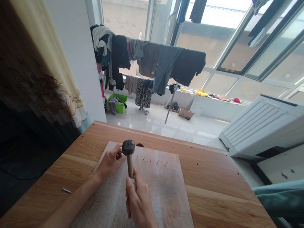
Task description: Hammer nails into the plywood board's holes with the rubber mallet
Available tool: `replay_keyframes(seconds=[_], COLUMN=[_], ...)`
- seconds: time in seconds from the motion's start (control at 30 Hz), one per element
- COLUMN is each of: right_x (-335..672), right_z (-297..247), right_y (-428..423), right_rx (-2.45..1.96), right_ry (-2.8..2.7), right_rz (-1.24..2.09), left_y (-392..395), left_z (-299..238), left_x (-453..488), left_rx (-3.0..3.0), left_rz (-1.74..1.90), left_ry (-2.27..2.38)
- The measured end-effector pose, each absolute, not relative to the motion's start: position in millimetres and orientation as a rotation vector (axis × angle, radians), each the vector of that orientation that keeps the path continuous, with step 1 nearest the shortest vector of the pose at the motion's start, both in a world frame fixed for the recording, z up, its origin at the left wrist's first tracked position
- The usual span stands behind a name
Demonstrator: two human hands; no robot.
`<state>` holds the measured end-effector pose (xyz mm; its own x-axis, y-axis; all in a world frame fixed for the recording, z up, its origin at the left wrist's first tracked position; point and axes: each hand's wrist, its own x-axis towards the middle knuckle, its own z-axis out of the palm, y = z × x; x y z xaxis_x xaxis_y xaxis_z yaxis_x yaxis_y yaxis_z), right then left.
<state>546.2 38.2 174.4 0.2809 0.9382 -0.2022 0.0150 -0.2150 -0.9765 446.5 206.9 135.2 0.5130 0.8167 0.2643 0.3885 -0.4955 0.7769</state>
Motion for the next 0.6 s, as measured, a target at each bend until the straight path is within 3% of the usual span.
replay_keyframes(seconds=[0.4,0.6], right_x=[547,560], right_z=[165,143], right_y=[4,-45], right_rx=[-1.551,-1.75], right_ry=[-0.737,-0.491], right_rz=[1.139,1.1], left_y=[206,186], left_z=[148,166], left_x=[436,344], left_rx=[2.154,2.58], left_rz=[0.846,0.777], left_ry=[0.909,0.966])
